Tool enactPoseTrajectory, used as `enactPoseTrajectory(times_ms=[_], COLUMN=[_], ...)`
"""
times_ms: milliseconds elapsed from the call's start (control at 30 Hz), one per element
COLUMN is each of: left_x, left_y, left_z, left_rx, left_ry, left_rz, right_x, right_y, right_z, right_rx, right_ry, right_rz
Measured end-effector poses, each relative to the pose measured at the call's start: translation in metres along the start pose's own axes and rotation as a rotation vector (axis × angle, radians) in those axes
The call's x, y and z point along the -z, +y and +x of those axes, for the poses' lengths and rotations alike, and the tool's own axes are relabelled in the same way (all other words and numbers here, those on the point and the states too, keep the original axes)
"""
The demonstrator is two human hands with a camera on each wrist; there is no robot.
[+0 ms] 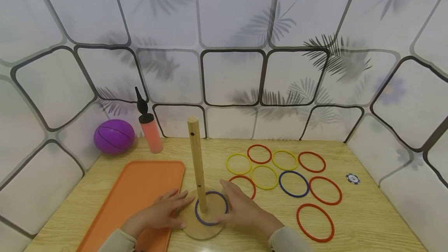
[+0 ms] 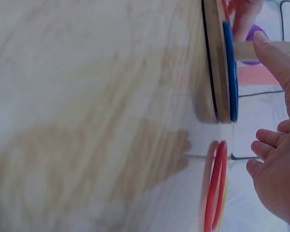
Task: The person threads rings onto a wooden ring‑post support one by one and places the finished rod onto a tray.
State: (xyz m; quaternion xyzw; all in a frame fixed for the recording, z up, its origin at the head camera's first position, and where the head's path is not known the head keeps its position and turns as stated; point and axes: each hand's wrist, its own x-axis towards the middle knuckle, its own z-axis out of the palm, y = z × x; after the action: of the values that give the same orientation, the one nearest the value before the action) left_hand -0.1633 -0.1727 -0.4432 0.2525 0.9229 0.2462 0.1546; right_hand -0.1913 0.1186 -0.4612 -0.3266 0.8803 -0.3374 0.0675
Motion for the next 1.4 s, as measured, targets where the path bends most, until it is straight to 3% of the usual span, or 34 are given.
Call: enactPoseTrajectory(times_ms=[400,900,1400], left_x=[0.001,0.000,0.000], left_y=[-0.001,0.001,0.002], left_z=[-0.001,-0.001,-0.001], left_rx=[0.009,0.003,0.004], left_ry=[-0.013,-0.008,0.001], left_rz=[-0.015,-0.004,0.004], right_x=[0.016,0.031,0.034], right_y=[0.015,0.051,0.061], right_z=[-0.004,-0.009,-0.008], right_rx=[0.023,0.045,-0.043], right_ry=[0.066,0.099,0.003], right_rz=[0.022,-0.151,-0.194])
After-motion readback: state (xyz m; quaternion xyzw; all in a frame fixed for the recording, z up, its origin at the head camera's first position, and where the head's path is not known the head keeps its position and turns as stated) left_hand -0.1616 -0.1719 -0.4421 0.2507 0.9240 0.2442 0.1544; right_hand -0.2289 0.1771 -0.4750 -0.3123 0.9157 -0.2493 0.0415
